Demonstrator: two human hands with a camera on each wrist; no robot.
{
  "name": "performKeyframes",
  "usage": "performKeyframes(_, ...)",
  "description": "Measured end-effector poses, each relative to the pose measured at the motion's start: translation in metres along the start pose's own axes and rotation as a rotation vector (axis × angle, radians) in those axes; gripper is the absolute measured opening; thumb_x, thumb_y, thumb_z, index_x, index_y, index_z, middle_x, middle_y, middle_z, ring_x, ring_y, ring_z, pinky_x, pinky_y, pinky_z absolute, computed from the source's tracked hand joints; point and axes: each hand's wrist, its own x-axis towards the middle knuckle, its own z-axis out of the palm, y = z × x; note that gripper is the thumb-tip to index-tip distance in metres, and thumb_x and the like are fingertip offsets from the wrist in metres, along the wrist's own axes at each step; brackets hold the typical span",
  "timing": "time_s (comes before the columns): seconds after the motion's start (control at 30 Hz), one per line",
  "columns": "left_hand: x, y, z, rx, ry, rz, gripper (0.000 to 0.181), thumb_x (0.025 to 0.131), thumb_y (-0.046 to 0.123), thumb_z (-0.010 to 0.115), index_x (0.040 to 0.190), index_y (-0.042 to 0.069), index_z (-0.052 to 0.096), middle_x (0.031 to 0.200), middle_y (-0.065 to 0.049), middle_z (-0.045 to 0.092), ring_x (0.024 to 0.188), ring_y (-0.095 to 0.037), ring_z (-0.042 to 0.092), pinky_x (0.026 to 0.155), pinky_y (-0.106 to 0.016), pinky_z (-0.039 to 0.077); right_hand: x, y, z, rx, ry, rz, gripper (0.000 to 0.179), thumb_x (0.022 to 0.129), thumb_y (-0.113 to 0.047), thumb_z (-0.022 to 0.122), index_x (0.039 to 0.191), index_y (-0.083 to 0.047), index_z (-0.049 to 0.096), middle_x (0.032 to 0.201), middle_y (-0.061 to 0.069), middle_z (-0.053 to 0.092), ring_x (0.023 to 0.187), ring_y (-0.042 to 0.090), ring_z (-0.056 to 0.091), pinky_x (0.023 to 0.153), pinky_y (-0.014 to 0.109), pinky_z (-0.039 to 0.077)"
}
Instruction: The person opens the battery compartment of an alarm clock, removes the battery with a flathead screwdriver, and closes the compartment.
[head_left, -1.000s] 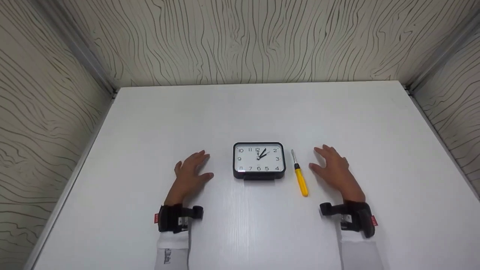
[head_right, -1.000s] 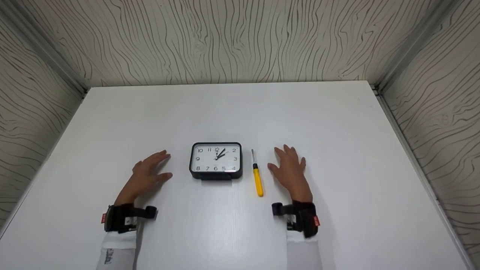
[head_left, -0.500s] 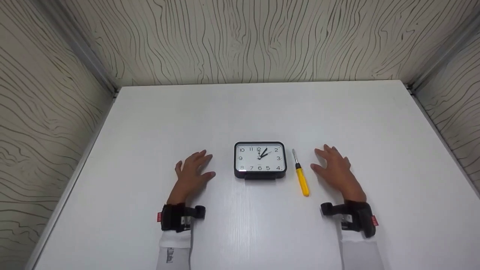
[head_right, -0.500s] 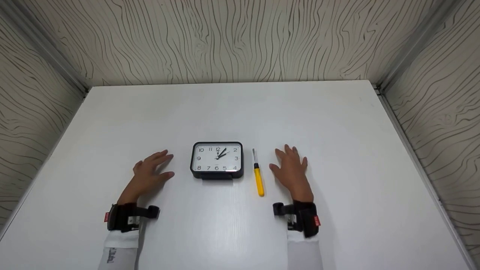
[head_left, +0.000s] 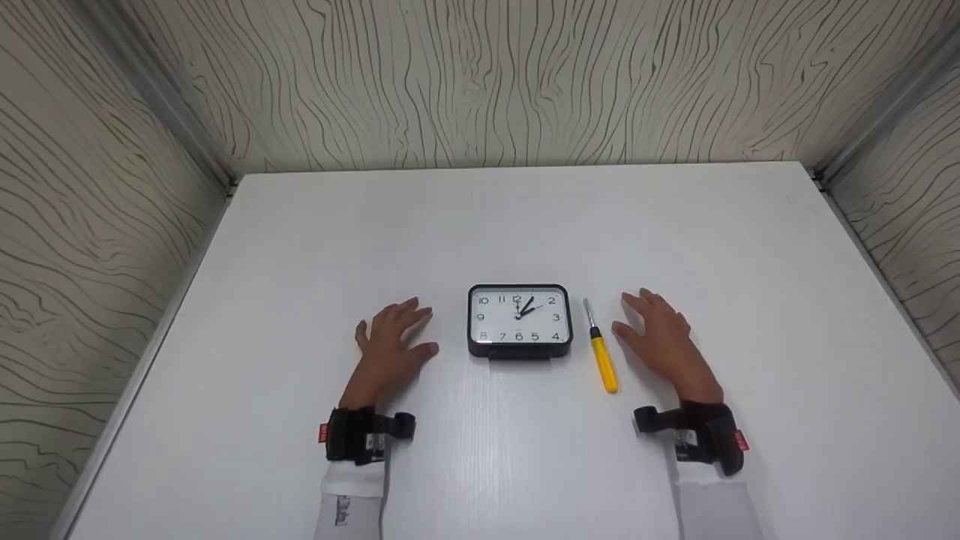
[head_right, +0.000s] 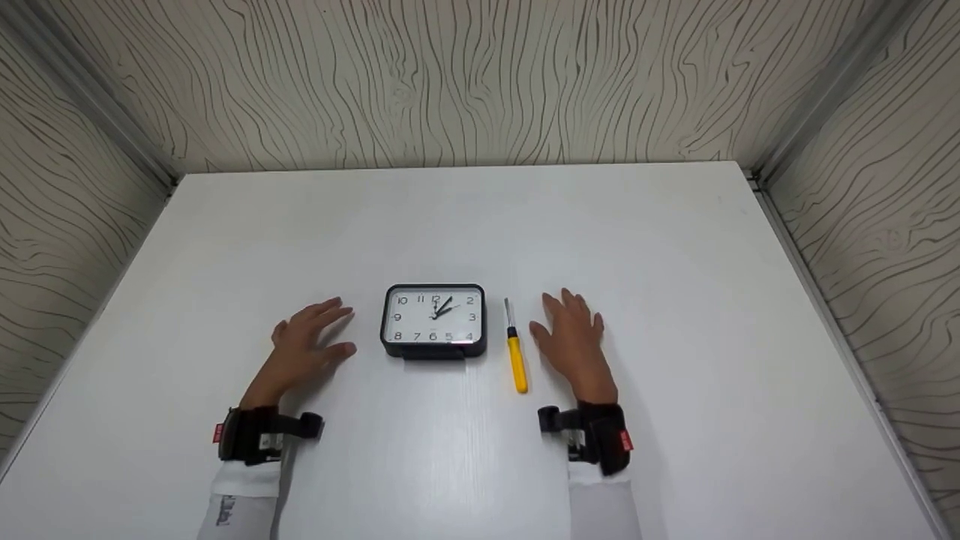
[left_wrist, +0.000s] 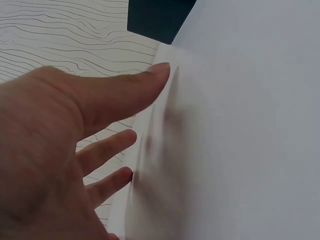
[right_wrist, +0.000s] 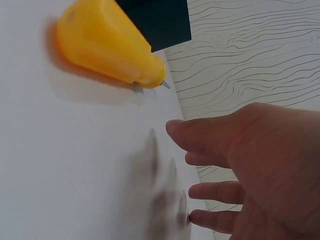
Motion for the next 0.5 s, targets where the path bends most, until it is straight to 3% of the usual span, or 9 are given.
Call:
performKeyframes(0.27, -0.001, 0.009, 0.006, 0.022, -0.028, 0.069, 0.054, 0.085, 0.028, 0.071, 0.136, 0.020, 0.057, 0.154, -0.006, 0.041, 0.148, -0.036, 0.019, 0.114, -0.067, -0.003, 0.000, -0.019, 0.006, 0.069, -0.041, -0.048, 0.062, 0.098, -0.033, 0.055, 0.151, -0.008, 0.034, 0.158, 0.024, 0.024, 0.145, 0.045, 0.022, 0.115, 0.063, 0.020)
performKeyframes(0.5, 0.000, 0.011, 0.010, 0.084, -0.051, 0.065, 0.054, 0.086, 0.032, 0.071, 0.138, 0.023, 0.056, 0.155, -0.005, 0.039, 0.149, -0.035, 0.015, 0.114, -0.067, -0.003, -0.002, -0.030, 0.012, 0.058, -0.069, -0.069, 0.070, 0.095, -0.036, 0.060, 0.151, -0.007, 0.032, 0.156, 0.025, 0.027, 0.146, 0.047, 0.016, 0.114, 0.069, 0.007)
